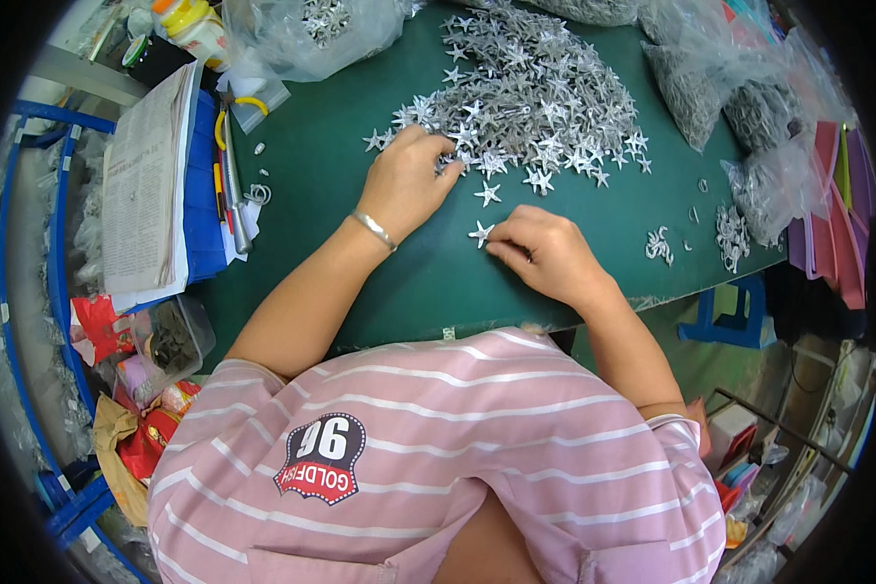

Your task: The person picks up small silver star-shaped decorations from a pile on a green workbench, handles them by hand to check their condition, and moves them individually.

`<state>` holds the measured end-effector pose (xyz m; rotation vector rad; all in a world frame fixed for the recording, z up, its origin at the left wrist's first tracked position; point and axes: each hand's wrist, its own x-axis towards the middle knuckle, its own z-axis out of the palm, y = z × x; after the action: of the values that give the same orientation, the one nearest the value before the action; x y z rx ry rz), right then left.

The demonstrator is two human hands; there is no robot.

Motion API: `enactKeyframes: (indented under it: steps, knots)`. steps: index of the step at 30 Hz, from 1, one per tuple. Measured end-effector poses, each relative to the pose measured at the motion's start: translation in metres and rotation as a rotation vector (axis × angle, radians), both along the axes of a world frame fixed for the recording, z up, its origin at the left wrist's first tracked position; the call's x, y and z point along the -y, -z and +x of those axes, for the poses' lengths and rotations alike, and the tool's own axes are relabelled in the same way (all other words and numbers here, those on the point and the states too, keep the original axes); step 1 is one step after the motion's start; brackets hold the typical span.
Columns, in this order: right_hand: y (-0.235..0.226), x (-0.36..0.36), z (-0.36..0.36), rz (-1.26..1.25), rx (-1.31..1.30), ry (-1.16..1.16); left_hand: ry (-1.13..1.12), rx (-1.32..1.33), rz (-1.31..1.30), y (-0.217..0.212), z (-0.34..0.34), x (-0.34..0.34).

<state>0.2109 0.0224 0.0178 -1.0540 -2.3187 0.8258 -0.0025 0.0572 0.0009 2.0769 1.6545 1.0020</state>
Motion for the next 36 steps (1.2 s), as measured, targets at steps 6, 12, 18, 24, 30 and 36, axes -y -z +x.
enactKeyframes:
  steps: [6,12,18,24,30,36]
  knots:
    - [-0.002,0.003,-0.014,0.094,0.036,0.099,-0.005,0.016,0.022,0.004,0.004,-0.004]
    - [0.006,-0.004,-0.01,-0.23,-0.217,0.05,0.164,-0.027,-0.195,-0.017,-0.014,0.028]
    - [-0.007,-0.021,0.008,-1.121,-1.047,0.271,0.134,0.077,-0.223,-0.015,-0.029,0.043]
    - [0.002,-0.024,-0.024,-0.037,0.227,0.356,0.236,0.065,-0.221,-0.019,-0.024,0.043]
    - [0.006,-0.016,-0.023,0.093,0.13,0.241,0.228,-0.023,-0.19,-0.009,-0.017,0.051]
    - [-0.01,-0.009,0.004,-0.16,0.025,0.108,0.18,0.123,-0.281,-0.013,-0.025,0.05]
